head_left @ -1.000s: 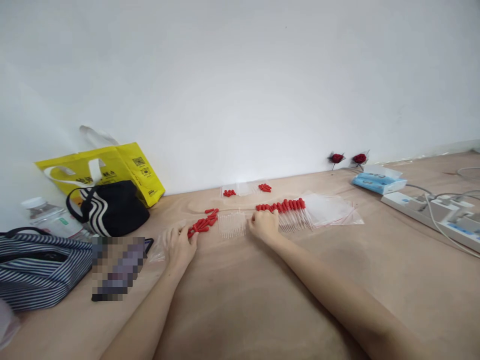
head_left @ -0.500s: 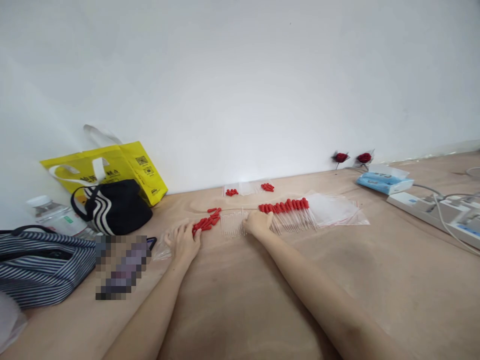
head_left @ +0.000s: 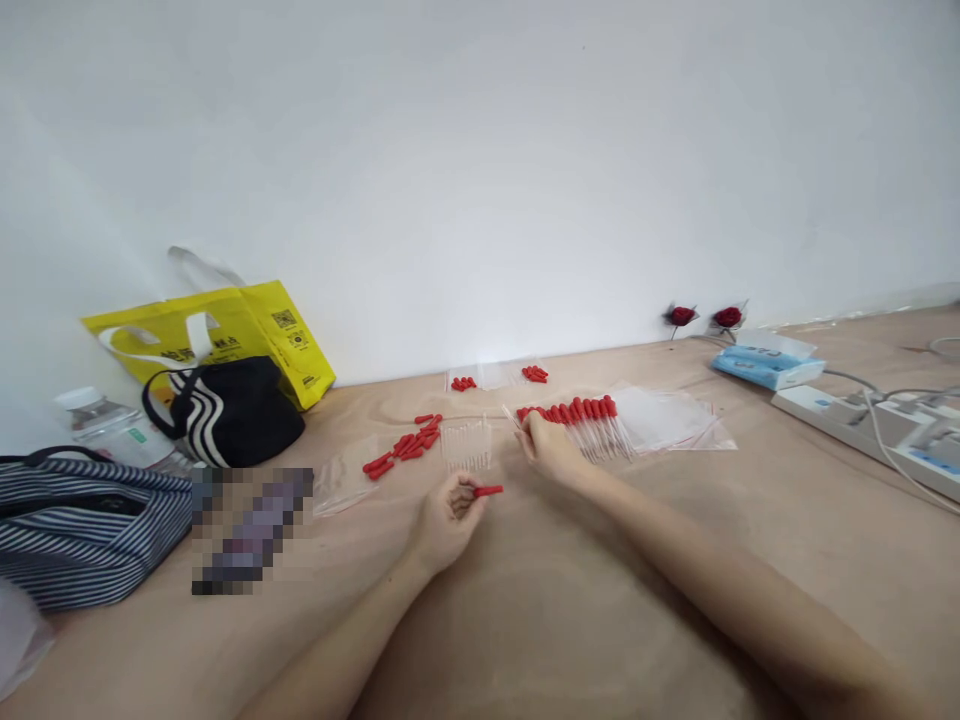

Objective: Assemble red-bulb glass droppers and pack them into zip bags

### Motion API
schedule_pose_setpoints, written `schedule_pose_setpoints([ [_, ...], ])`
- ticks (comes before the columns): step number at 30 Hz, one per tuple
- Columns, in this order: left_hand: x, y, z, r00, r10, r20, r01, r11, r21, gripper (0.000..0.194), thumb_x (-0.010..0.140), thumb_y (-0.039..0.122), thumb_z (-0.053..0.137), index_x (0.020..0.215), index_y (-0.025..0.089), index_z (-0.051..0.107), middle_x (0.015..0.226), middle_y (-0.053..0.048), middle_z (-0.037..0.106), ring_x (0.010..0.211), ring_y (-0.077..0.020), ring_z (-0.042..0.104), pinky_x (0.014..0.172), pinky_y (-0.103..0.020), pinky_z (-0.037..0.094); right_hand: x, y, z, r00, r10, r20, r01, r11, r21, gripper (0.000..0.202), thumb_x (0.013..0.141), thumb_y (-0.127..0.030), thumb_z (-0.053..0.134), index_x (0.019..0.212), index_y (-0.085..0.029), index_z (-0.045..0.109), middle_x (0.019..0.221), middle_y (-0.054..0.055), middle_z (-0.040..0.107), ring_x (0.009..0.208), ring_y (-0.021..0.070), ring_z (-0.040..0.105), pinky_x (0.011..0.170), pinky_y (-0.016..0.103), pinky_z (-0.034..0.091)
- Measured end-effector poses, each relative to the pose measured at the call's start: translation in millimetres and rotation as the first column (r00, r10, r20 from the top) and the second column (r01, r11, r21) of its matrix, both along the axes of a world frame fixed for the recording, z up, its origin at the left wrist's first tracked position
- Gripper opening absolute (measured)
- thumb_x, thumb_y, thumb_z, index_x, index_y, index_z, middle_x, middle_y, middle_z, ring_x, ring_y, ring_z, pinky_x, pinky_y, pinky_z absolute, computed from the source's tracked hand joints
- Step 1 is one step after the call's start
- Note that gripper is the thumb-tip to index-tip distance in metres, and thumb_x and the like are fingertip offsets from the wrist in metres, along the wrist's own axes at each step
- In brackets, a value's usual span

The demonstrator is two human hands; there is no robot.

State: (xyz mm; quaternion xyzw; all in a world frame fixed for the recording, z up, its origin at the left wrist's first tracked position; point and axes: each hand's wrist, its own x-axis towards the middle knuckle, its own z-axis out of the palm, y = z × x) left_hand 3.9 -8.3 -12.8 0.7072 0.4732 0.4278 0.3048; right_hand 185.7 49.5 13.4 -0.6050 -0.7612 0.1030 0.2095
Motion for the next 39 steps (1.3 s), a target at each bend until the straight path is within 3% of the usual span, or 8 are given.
schedule_pose_setpoints([
  [4, 8, -7, 1.7, 0.957, -0.078, -0.279, 0.104, 0.992, 0.078, 0.004, 0.071, 0.017, 0.053, 0.075, 0.017, 0.053, 0.075, -0.001, 0.061, 0.073, -0.0155, 0.059, 0.07, -0.029, 0.046, 46, -22, -28.8, 0.941, 0.339, 0.002, -0.322, 0.891, 0.32, 0.02, 0.088, -0.019, 0.032, 0.09, -0.013, 0.051, 0.081, 0.008, 0.062, 0.073, 0.0164, 0.053, 0.07, 0.029, 0.035],
  [7, 6, -7, 5.0, 0.92, -0.074, -0.386, 0.127, 0.985, 0.113, 0.008, 0.072, 0.017, 0.053, 0.08, 0.018, 0.054, 0.077, -0.002, 0.06, 0.075, -0.0164, 0.058, 0.071, -0.03, 0.046, 66, -36, -43.9, 0.905, 0.413, 0.1, -0.411, 0.79, 0.455, 0.025, 0.088, -0.019, 0.033, 0.104, -0.011, 0.051, 0.085, 0.01, 0.061, 0.075, 0.0174, 0.052, 0.069, 0.03, 0.035],
  [9, 6, -7, 6.4, 0.912, -0.079, -0.403, 0.149, 0.978, 0.144, 0.017, 0.072, 0.016, 0.053, 0.089, 0.017, 0.055, 0.086, -0.004, 0.06, 0.082, -0.0176, 0.057, 0.075, -0.031, 0.046, 70, -43, -47.0, 0.896, 0.421, 0.142, -0.435, 0.768, 0.47, 0.027, 0.088, -0.017, 0.033, 0.108, -0.012, 0.051, 0.081, 0.009, 0.06, 0.072, 0.0168, 0.051, 0.067, 0.03, 0.034],
  [12, 8, -6, 5.6, 0.898, -0.08, -0.432, 0.171, 0.969, 0.177, 0.031, 0.073, 0.019, 0.055, 0.103, 0.016, 0.056, 0.103, -0.009, 0.056, 0.096, -0.0204, 0.054, 0.085, -0.034, 0.044, 66, -48, -45.1, 0.889, 0.438, 0.135, -0.45, 0.78, 0.435, 0.026, 0.087, -0.015, 0.036, 0.104, -0.016, 0.055, 0.079, 0.007, 0.059, 0.073, 0.0155, 0.052, 0.068, 0.03, 0.032],
  [15, 12, -4, 1.1, 0.88, -0.032, -0.474, 0.131, 0.975, 0.177, 0.03, 0.073, 0.025, 0.057, 0.101, 0.015, 0.061, 0.11, -0.012, 0.053, 0.099, -0.0236, 0.053, 0.086, -0.038, 0.044, 60, -51, -42.0, 0.88, 0.466, 0.087, -0.46, 0.795, 0.396, 0.023, 0.086, -0.016, 0.039, 0.098, -0.017, 0.058, 0.083, 0.006, 0.06, 0.078, 0.0149, 0.052, 0.073, 0.032, 0.031],
  [21, 21, -1, -1.8, 0.901, 0.019, -0.433, 0.084, 0.972, 0.218, 0.017, 0.079, 0.019, 0.05, 0.081, 0.018, 0.067, 0.095, -0.007, 0.059, 0.085, -0.0182, 0.058, 0.077, -0.033, 0.047, 58, -53, -43.6, 0.877, 0.481, 0.007, -0.445, 0.804, 0.394, 0.019, 0.084, -0.016, 0.042, 0.094, -0.018, 0.058, 0.082, 0.004, 0.061, 0.079, 0.0136, 0.054, 0.077, 0.032, 0.03],
  [29, 20, -6, 1.8, 0.909, 0.042, -0.414, 0.053, 0.975, 0.217, 0.016, 0.084, 0.027, 0.045, 0.086, 0.022, 0.06, 0.083, 0.0, 0.067, 0.077, -0.0163, 0.059, 0.074, -0.03, 0.043, 45, -61, -46.4, 0.899, 0.432, -0.071, -0.364, 0.828, 0.425, 0.018, 0.084, -0.017, 0.043, 0.092, -0.017, 0.059, 0.076, 0.004, 0.059, 0.073, 0.0143, 0.05, 0.077, 0.033, 0.031],
  [39, 21, -6, 1.4, 0.949, -0.021, -0.314, 0.072, 0.986, 0.149, 0.02, 0.083, 0.028, 0.045, 0.082, 0.019, 0.063, 0.079, -0.002, 0.067, 0.073, -0.0161, 0.061, 0.068, -0.027, 0.045, 36, -72, -41.2, 0.859, 0.51, -0.052, -0.442, 0.789, 0.427, 0.018, 0.084, -0.017, 0.041, 0.092, -0.016, 0.057, 0.07, 0.003, 0.057, 0.069, 0.0132, 0.049, 0.076, 0.032, 0.032],
])
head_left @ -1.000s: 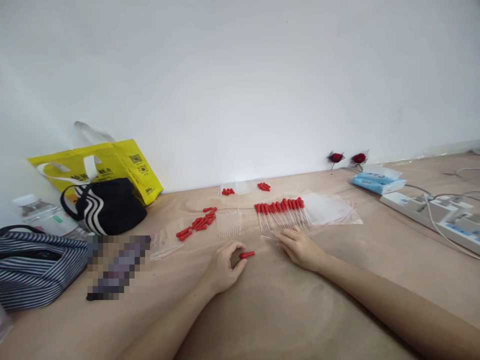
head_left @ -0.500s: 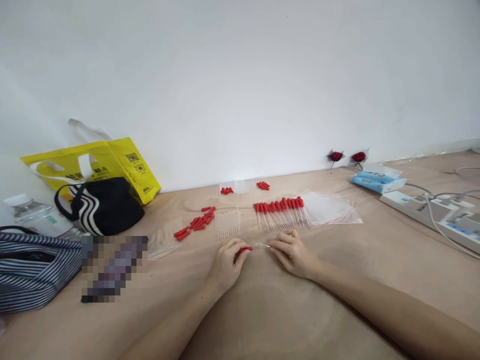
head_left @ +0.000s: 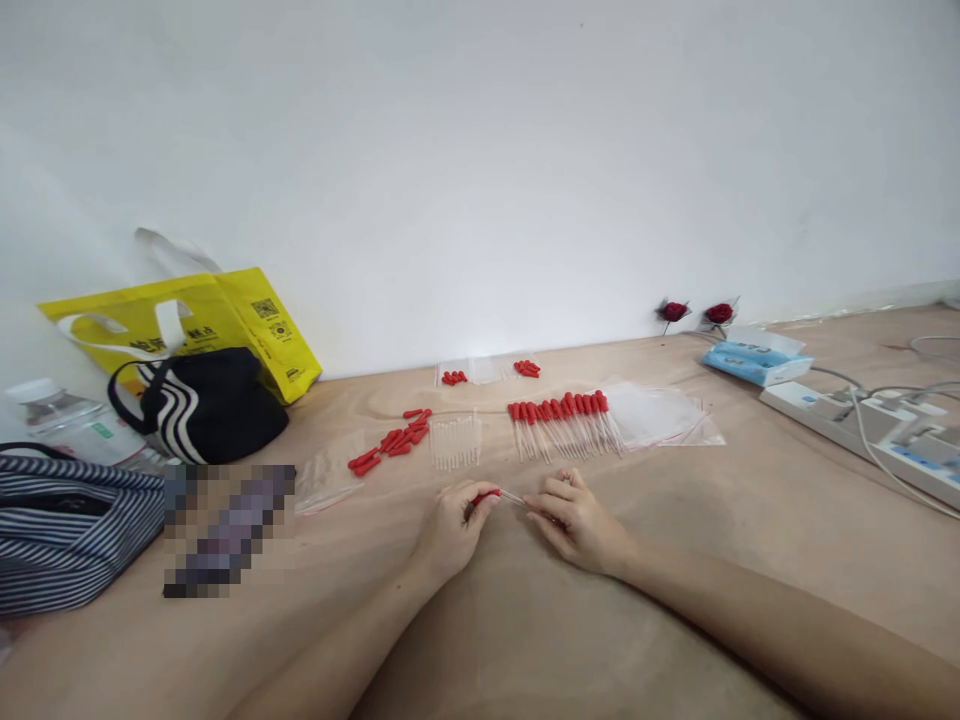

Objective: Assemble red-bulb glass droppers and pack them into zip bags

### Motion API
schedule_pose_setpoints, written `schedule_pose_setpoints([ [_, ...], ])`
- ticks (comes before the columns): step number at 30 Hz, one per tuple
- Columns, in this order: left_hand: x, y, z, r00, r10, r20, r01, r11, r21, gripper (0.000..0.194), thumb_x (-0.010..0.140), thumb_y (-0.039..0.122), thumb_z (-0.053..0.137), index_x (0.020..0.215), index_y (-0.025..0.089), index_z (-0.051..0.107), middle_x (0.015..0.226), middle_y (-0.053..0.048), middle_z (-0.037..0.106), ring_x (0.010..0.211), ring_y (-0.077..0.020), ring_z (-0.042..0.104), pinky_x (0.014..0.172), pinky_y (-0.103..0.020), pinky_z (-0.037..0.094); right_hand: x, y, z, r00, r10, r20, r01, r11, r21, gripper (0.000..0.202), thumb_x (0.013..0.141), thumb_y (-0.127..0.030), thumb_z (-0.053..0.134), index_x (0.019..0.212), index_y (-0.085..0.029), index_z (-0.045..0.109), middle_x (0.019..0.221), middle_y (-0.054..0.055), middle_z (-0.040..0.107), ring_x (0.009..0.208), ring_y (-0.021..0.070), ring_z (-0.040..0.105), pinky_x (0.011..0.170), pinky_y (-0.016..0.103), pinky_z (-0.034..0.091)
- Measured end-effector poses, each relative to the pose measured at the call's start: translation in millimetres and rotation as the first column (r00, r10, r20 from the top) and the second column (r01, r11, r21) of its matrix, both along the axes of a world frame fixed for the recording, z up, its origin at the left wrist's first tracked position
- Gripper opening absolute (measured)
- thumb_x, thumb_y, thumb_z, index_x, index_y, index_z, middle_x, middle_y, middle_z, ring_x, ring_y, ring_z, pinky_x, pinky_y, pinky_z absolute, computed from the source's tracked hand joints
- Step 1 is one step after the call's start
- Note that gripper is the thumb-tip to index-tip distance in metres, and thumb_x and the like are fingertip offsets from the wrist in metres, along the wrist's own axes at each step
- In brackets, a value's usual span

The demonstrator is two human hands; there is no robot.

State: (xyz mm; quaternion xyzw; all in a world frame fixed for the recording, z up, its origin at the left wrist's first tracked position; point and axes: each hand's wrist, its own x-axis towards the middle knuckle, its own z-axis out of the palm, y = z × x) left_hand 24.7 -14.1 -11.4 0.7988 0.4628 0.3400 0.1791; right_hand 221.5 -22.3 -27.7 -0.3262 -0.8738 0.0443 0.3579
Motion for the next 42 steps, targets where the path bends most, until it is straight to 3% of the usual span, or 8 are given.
schedule_pose_setpoints([
  [6, -2, -2, 1.8, 0.998, -0.034, -0.047, 0.036, 0.999, 0.029, 0.018, 0.082, 0.025, 0.046, 0.077, 0.018, 0.063, 0.072, -0.002, 0.066, 0.069, -0.0158, 0.059, 0.068, -0.028, 0.044, 2, 0, 2.3, 0.996, 0.07, 0.059, -0.067, 0.996, -0.055, 0.02, 0.085, -0.017, 0.039, 0.091, -0.016, 0.058, 0.071, 0.003, 0.056, 0.069, 0.0129, 0.048, 0.073, 0.031, 0.03],
  [15, 1, -7, 6.0, 0.976, -0.145, -0.165, 0.156, 0.986, 0.055, 0.018, 0.082, 0.021, 0.042, 0.074, 0.019, 0.058, 0.069, 0.0, 0.063, 0.068, -0.0149, 0.056, 0.08, -0.035, 0.037, 8, 8, 2.9, 0.985, 0.08, 0.152, -0.084, 0.996, 0.021, 0.026, 0.087, -0.016, 0.033, 0.089, -0.016, 0.059, 0.071, 0.003, 0.054, 0.067, 0.0121, 0.045, 0.075, 0.033, 0.024],
  [35, -1, -7, 5.1, 0.959, -0.14, -0.246, 0.16, 0.985, 0.063, 0.02, 0.083, 0.024, 0.039, 0.073, 0.019, 0.056, 0.068, 0.0, 0.062, 0.064, -0.0136, 0.055, 0.086, -0.036, 0.031, -5, 14, 4.1, 0.985, 0.099, 0.14, -0.095, 0.995, -0.035, 0.024, 0.087, -0.018, 0.034, 0.081, -0.015, 0.057, 0.073, 0.004, 0.056, 0.067, 0.0121, 0.046, 0.069, 0.028, 0.027],
  [42, -8, -3, 9.9, 0.941, -0.11, -0.32, 0.155, 0.981, 0.119, 0.018, 0.083, 0.027, 0.043, 0.081, 0.023, 0.06, 0.075, -0.001, 0.065, 0.075, -0.0159, 0.058, 0.093, -0.04, 0.023, -5, 13, 18.7, 0.968, 0.007, 0.251, -0.017, 0.999, 0.039, 0.018, 0.082, -0.028, 0.047, 0.082, -0.021, 0.063, 0.069, 0.003, 0.059, 0.071, 0.0148, 0.048, 0.068, 0.03, 0.024],
])
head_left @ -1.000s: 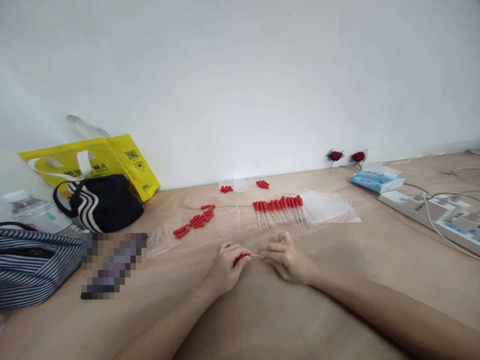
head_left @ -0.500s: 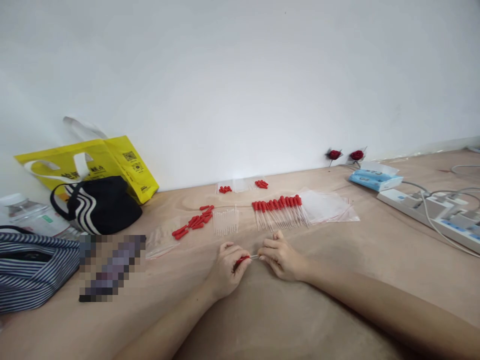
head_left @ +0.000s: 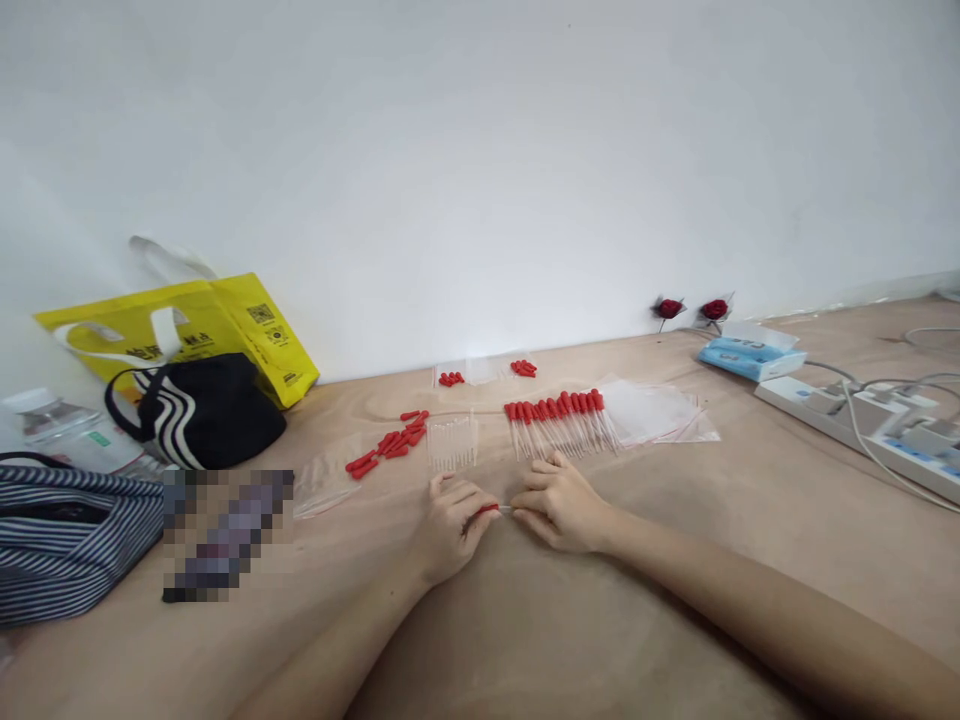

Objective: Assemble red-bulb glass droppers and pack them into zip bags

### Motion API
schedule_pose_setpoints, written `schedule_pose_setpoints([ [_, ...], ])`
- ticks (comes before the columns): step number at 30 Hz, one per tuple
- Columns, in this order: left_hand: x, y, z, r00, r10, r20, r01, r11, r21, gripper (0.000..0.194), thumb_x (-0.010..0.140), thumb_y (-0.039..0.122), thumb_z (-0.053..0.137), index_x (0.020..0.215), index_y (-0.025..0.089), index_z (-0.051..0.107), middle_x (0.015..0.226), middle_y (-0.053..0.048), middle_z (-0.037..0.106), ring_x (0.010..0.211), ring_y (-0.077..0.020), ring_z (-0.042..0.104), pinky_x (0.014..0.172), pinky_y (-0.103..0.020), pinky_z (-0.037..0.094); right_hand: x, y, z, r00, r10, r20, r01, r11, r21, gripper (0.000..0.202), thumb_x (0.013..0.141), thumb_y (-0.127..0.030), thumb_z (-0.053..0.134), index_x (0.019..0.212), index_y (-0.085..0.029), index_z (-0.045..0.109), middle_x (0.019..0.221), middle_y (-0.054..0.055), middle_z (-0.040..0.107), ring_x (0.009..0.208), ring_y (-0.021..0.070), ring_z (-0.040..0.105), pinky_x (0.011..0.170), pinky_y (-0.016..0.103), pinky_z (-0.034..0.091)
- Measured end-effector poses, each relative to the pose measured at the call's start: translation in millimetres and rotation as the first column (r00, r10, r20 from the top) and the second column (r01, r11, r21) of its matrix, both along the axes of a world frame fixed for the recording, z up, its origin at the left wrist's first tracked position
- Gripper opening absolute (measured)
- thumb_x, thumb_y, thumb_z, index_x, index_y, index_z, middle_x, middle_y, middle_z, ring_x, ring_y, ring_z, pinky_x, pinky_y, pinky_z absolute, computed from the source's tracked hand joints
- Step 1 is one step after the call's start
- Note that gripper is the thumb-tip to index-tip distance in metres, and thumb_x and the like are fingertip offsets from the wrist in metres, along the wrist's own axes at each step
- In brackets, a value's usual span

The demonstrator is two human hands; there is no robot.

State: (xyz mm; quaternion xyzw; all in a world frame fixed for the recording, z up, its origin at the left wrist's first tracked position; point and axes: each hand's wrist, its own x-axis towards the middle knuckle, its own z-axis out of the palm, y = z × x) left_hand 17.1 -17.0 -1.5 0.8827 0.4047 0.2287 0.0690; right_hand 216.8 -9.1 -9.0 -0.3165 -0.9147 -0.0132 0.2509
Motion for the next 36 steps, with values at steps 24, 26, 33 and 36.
schedule_pose_setpoints([
  [24, -114, 52, -5.0, 0.683, 0.729, -0.047, -0.712, 0.679, 0.179, 0.021, 0.073, 0.019, 0.05, 0.091, 0.012, 0.058, 0.09, -0.011, 0.056, 0.089, -0.0234, 0.053, 0.083, -0.032, 0.042, 7, 75, 1.3, 0.648, -0.761, -0.017, 0.727, 0.625, -0.285, 0.022, 0.079, -0.028, 0.045, 0.086, -0.015, 0.061, 0.082, 0.009, 0.066, 0.084, 0.0207, 0.059, 0.07, 0.028, 0.034],
  [26, -116, 54, -4.1, 0.665, 0.745, -0.047, -0.726, 0.66, 0.191, 0.024, 0.073, 0.022, 0.05, 0.093, 0.011, 0.058, 0.092, -0.012, 0.055, 0.09, -0.0246, 0.053, 0.082, -0.033, 0.042, -3, 72, 7.9, 0.666, -0.746, -0.021, 0.714, 0.645, -0.274, 0.022, 0.08, -0.028, 0.044, 0.085, -0.016, 0.061, 0.086, 0.009, 0.066, 0.088, 0.0202, 0.058, 0.073, 0.029, 0.033],
  [33, -117, 55, -1.5, 0.645, 0.757, -0.107, -0.731, 0.652, 0.204, 0.017, 0.074, 0.022, 0.048, 0.079, 0.012, 0.061, 0.083, -0.01, 0.056, 0.082, -0.0239, 0.055, 0.077, -0.031, 0.044, -62, 77, 20.3, 0.688, -0.717, 0.108, 0.691, 0.604, -0.397, 0.025, 0.077, -0.029, 0.044, 0.081, -0.015, 0.065, 0.085, 0.012, 0.067, 0.084, 0.022, 0.059, 0.076, 0.034, 0.031],
  [36, -116, 55, -1.9, 0.633, 0.766, -0.114, -0.739, 0.641, 0.208, 0.015, 0.075, 0.02, 0.047, 0.077, 0.013, 0.06, 0.083, -0.01, 0.056, 0.079, -0.0231, 0.056, 0.072, -0.031, 0.045, -80, 83, 19.8, 0.668, -0.732, 0.137, 0.703, 0.559, -0.439, 0.027, 0.076, -0.034, 0.047, 0.081, -0.014, 0.065, 0.084, 0.013, 0.067, 0.082, 0.0231, 0.06, 0.079, 0.037, 0.03],
])
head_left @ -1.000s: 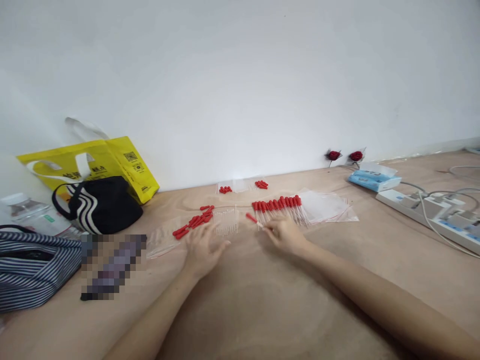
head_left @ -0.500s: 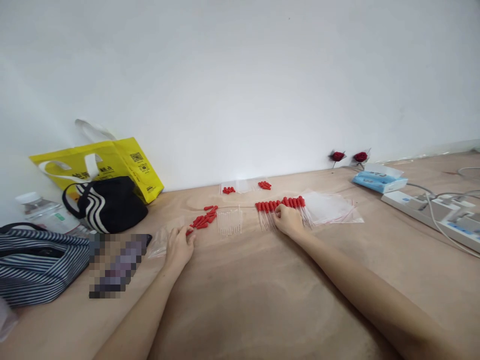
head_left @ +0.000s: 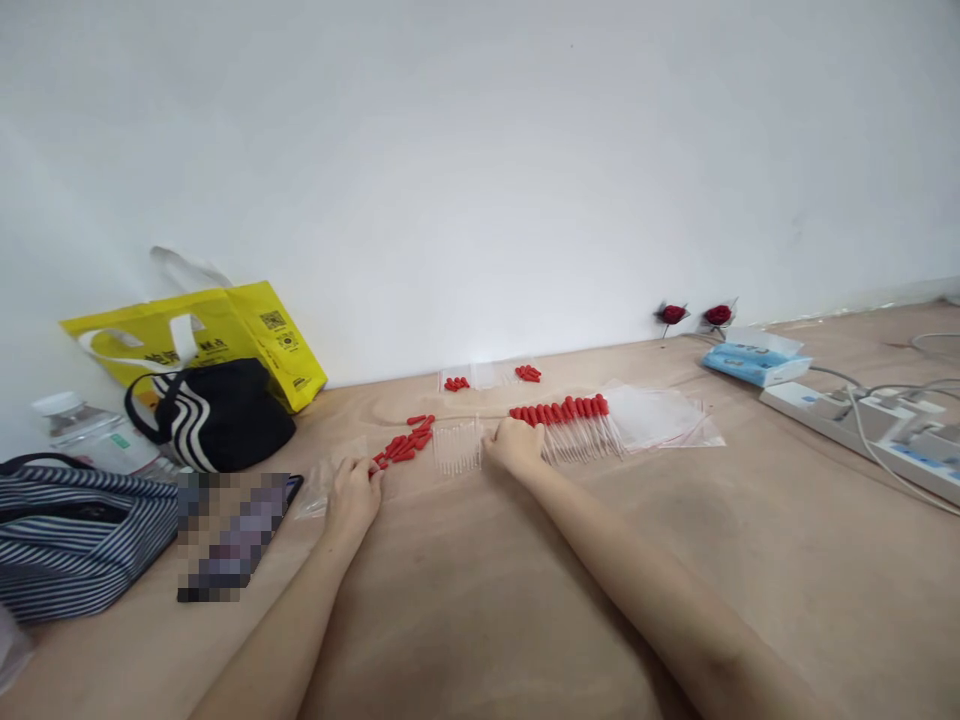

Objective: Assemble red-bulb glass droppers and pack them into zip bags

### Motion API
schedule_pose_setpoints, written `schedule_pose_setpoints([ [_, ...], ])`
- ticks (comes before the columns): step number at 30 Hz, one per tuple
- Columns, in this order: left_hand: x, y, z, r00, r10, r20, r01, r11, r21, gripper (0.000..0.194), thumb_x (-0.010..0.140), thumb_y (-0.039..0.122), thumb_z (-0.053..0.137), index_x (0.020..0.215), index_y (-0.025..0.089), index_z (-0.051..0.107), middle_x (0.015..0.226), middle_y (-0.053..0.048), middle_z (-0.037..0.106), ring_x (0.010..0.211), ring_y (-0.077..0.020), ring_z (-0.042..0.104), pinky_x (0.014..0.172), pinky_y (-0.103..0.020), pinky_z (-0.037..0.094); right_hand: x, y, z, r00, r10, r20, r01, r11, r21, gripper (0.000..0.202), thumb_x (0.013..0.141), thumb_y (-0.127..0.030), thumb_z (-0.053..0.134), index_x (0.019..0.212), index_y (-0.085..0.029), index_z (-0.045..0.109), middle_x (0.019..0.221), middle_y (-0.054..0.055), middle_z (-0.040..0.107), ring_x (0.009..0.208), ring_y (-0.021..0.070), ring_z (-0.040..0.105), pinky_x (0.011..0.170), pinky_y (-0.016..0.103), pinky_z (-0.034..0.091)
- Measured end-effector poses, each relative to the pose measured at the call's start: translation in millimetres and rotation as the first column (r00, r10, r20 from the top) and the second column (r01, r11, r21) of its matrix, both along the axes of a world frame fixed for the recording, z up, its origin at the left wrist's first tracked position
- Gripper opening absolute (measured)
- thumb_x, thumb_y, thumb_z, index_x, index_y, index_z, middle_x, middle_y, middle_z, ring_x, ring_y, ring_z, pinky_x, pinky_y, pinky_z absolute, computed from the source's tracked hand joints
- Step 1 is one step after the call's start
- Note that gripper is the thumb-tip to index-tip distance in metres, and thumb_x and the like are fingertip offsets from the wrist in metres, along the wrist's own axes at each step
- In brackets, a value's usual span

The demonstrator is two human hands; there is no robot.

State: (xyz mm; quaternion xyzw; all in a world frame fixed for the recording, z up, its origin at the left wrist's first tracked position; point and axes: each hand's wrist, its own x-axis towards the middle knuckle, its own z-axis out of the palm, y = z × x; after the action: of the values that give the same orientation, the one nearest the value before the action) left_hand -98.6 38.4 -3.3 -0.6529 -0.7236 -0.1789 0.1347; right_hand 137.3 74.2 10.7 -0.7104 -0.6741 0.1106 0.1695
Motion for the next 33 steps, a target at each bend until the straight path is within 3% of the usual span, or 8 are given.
schedule_pose_setpoints([
  [4, 1, 2, -1.6, 1.0, 0.014, -0.007, -0.014, 1.0, 0.001, 0.018, 0.075, 0.02, 0.046, 0.085, 0.011, 0.058, 0.086, -0.01, 0.058, 0.081, -0.0231, 0.056, 0.071, -0.031, 0.045, -13, 5, -0.4, 1.0, -0.015, -0.006, 0.015, 0.999, -0.051, 0.027, 0.075, -0.033, 0.048, 0.084, -0.014, 0.065, 0.089, 0.014, 0.066, 0.085, 0.0235, 0.06, 0.083, 0.04, 0.028],
  [12, 4, -2, 2.1, 0.998, 0.006, -0.057, -0.003, 0.999, 0.039, 0.019, 0.077, 0.021, 0.045, 0.079, 0.012, 0.061, 0.087, -0.013, 0.055, 0.081, -0.0269, 0.053, 0.07, -0.035, 0.044, -20, 8, 4.0, 0.999, 0.043, 0.008, -0.042, 0.988, -0.146, 0.024, 0.071, -0.022, 0.051, 0.091, -0.016, 0.065, 0.098, 0.015, 0.064, 0.093, 0.0246, 0.058, 0.083, 0.04, 0.031],
  [16, 22, -8, 4.9, 0.977, -0.207, -0.057, 0.215, 0.955, 0.205, 0.014, 0.077, 0.021, 0.044, 0.079, 0.014, 0.057, 0.083, -0.011, 0.057, 0.083, -0.0264, 0.052, 0.076, -0.038, 0.042, -18, 6, 9.1, 0.996, 0.09, 0.014, -0.086, 0.98, -0.179, 0.025, 0.073, -0.021, 0.05, 0.092, -0.013, 0.064, 0.101, 0.017, 0.063, 0.094, 0.0266, 0.058, 0.08, 0.039, 0.035],
  [19, 47, -17, -1.3, 0.9, -0.432, 0.065, 0.407, 0.883, 0.234, 0.011, 0.08, 0.021, 0.042, 0.081, 0.017, 0.052, 0.08, -0.007, 0.059, 0.079, -0.0226, 0.055, 0.073, -0.035, 0.044, -7, -2, 14.1, 0.987, 0.161, 0.011, -0.156, 0.973, -0.172, 0.022, 0.075, -0.021, 0.049, 0.088, -0.011, 0.064, 0.097, 0.019, 0.063, 0.092, 0.028, 0.058, 0.074, 0.037, 0.039],
  [23, 84, -34, -13.9, 0.758, -0.59, 0.279, 0.571, 0.807, 0.155, 0.014, 0.083, 0.021, 0.041, 0.092, 0.018, 0.052, 0.083, -0.005, 0.059, 0.079, -0.0185, 0.057, 0.07, -0.03, 0.047, 31, -27, 13.2, 0.956, 0.294, 0.003, -0.294, 0.953, -0.069, 0.02, 0.079, -0.015, 0.043, 0.092, -0.009, 0.058, 0.095, 0.017, 0.063, 0.086, 0.0224, 0.058, 0.071, 0.03, 0.039],
  [26, 106, -45, -16.4, 0.662, -0.665, 0.346, 0.672, 0.731, 0.118, 0.021, 0.085, 0.018, 0.039, 0.1, 0.018, 0.053, 0.088, -0.006, 0.057, 0.082, -0.0169, 0.056, 0.073, -0.03, 0.046, 69, -49, -0.3, 0.924, 0.382, -0.003, -0.382, 0.924, 0.025, 0.021, 0.085, -0.016, 0.035, 0.099, -0.011, 0.051, 0.091, 0.012, 0.062, 0.081, 0.0183, 0.056, 0.075, 0.03, 0.038],
  [30, 123, -51, -10.6, 0.631, -0.675, 0.382, 0.701, 0.707, 0.093, 0.021, 0.084, 0.017, 0.039, 0.087, 0.017, 0.06, 0.083, -0.006, 0.053, 0.078, -0.0157, 0.055, 0.072, -0.029, 0.046, 107, -65, -27.2, 0.806, 0.592, -0.016, -0.555, 0.764, 0.329, 0.021, 0.085, -0.013, 0.033, 0.098, -0.013, 0.051, 0.087, 0.009, 0.059, 0.078, 0.0168, 0.053, 0.077, 0.033, 0.037],
  [33, 126, -52, -6.9, 0.628, -0.656, 0.419, 0.701, 0.711, 0.061, 0.02, 0.084, 0.018, 0.04, 0.085, 0.017, 0.06, 0.083, -0.005, 0.056, 0.079, -0.0161, 0.055, 0.073, -0.029, 0.046, 114, -70, -40.9, 0.773, 0.634, -0.009, -0.576, 0.708, 0.407, 0.029, 0.084, -0.01, 0.033, 0.106, -0.016, 0.051, 0.089, 0.009, 0.057, 0.083, 0.0172, 0.052, 0.075, 0.032, 0.037],
])
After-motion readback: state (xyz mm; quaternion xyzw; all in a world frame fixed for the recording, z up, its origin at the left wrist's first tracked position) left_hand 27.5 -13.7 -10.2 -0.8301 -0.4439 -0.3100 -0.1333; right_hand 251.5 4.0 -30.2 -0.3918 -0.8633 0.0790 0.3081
